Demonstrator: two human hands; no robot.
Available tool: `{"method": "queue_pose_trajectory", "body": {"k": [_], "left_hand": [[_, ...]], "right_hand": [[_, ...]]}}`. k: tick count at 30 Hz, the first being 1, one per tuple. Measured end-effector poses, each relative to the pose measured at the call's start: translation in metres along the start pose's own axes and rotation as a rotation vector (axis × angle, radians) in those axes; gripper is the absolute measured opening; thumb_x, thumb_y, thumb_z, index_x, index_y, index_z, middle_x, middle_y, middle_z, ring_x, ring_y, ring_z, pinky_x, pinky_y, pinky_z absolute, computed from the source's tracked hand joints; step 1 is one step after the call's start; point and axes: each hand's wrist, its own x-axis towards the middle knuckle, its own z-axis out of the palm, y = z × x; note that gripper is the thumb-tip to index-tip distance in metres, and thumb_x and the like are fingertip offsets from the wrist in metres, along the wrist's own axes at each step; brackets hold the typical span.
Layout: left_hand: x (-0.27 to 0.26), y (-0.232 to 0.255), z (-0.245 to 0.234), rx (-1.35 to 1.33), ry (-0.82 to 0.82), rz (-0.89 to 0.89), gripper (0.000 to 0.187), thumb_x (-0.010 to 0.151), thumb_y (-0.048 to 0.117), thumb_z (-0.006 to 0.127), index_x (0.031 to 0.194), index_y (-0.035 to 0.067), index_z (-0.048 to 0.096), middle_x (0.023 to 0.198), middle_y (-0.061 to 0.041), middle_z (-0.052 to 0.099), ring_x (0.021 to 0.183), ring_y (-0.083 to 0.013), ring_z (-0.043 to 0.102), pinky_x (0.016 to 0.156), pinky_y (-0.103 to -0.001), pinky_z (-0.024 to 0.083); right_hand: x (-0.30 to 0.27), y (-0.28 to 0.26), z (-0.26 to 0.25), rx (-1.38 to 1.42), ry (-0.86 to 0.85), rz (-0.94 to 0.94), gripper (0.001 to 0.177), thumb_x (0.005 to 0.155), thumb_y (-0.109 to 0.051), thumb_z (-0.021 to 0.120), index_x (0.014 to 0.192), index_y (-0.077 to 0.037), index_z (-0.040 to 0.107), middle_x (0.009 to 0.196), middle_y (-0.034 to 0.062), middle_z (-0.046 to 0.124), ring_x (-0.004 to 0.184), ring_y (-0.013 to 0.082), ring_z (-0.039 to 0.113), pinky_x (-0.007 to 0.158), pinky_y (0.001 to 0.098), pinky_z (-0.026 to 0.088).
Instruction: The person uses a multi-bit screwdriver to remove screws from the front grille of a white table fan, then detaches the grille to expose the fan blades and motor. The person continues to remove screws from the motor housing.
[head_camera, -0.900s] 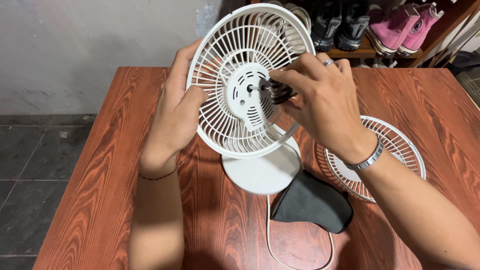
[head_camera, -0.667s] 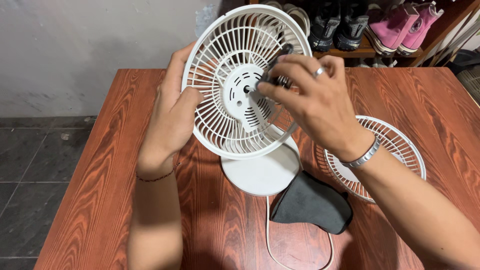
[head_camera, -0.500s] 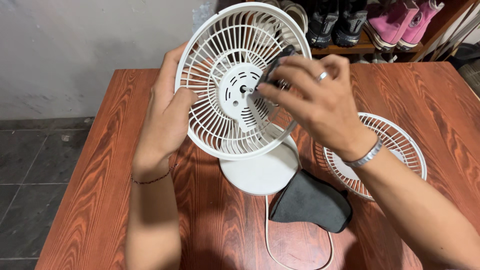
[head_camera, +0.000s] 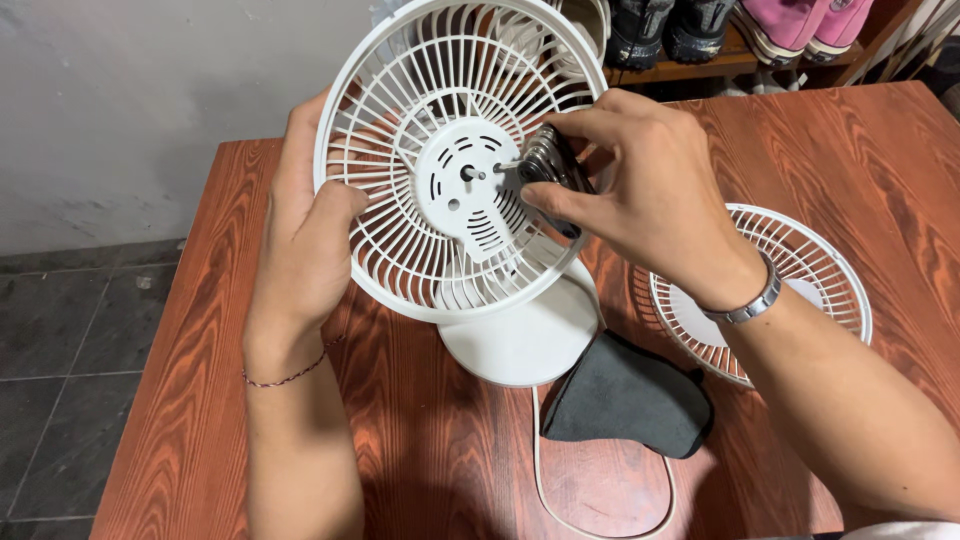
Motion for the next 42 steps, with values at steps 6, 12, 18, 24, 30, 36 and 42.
{"method": "queue_pose_trajectory", "body": {"k": [6, 12, 18, 24, 30, 36, 42], "left_hand": [[0.0, 0.002, 0.001, 0.019, -0.009, 0.001, 0.062, 0.089, -0.005, 0.038, 0.151, -0.003, 0.041, 0.138, -0.014, 0.06, 0.125, -0.0178, 0.06, 0.112, -0.036, 0.052], [0.0, 0.004, 0.0, 0.025, 0.0, -0.031, 0.062, 0.089, -0.004, 0.036, 0.151, -0.003, 0.04, 0.135, -0.014, 0.062, 0.12, -0.0162, 0.062, 0.106, -0.034, 0.056], [0.001, 0.005, 0.001, 0.015, -0.013, -0.008, 0.063, 0.09, -0.006, 0.036, 0.152, -0.004, 0.038, 0.137, -0.015, 0.061, 0.122, -0.0162, 0.062, 0.108, -0.034, 0.055], [0.0, 0.004, 0.001, -0.018, -0.005, -0.009, 0.062, 0.09, -0.006, 0.037, 0.151, -0.004, 0.04, 0.139, -0.015, 0.059, 0.126, -0.0173, 0.06, 0.111, -0.035, 0.052], [0.0, 0.005, 0.002, 0.041, 0.012, -0.026, 0.061, 0.089, -0.005, 0.038, 0.15, -0.004, 0.041, 0.137, -0.014, 0.06, 0.125, -0.0177, 0.06, 0.112, -0.035, 0.052], [0.001, 0.007, 0.002, 0.016, 0.003, -0.023, 0.061, 0.088, -0.004, 0.038, 0.149, -0.005, 0.041, 0.135, -0.014, 0.061, 0.122, -0.0177, 0.061, 0.11, -0.036, 0.054], [0.002, 0.003, 0.002, 0.01, 0.009, -0.032, 0.06, 0.088, -0.004, 0.038, 0.148, -0.005, 0.04, 0.132, -0.013, 0.061, 0.12, -0.0167, 0.061, 0.107, -0.036, 0.054]], "right_hand": [[0.004, -0.003, 0.007, -0.054, 0.003, -0.053, 0.055, 0.076, -0.032, 0.094, 0.113, 0.005, 0.075, 0.093, 0.0138, 0.07, 0.074, 0.0219, 0.069, 0.064, 0.0342, 0.055], [0.001, -0.01, 0.004, -0.101, 0.035, -0.052, 0.053, 0.077, -0.032, 0.094, 0.112, 0.004, 0.075, 0.094, 0.0142, 0.07, 0.07, 0.0237, 0.067, 0.064, 0.0366, 0.054], [0.001, -0.015, 0.007, -0.134, 0.065, -0.077, 0.054, 0.076, -0.032, 0.093, 0.112, 0.004, 0.074, 0.096, 0.0142, 0.071, 0.073, 0.0246, 0.069, 0.065, 0.0365, 0.056], [0.0, -0.019, 0.009, -0.166, 0.054, -0.051, 0.054, 0.076, -0.035, 0.095, 0.109, 0.001, 0.074, 0.094, 0.0132, 0.07, 0.071, 0.0272, 0.069, 0.064, 0.039, 0.055], [-0.003, -0.019, 0.008, -0.297, 0.029, -0.162, 0.057, 0.07, -0.027, 0.095, 0.121, -0.008, 0.075, 0.102, 0.0068, 0.065, 0.09, 0.0254, 0.062, 0.078, 0.0432, 0.041], [-0.005, -0.013, 0.004, -0.289, 0.042, -0.277, 0.057, 0.072, -0.021, 0.09, 0.127, -0.015, 0.074, 0.116, -0.0006, 0.066, 0.106, 0.0207, 0.056, 0.088, 0.0431, 0.035], [-0.01, -0.016, 0.014, -0.432, 0.124, -0.383, 0.037, 0.097, -0.018, 0.082, 0.132, -0.022, 0.072, 0.127, -0.0027, 0.065, 0.115, 0.0196, 0.055, 0.094, 0.0401, 0.037]]}}
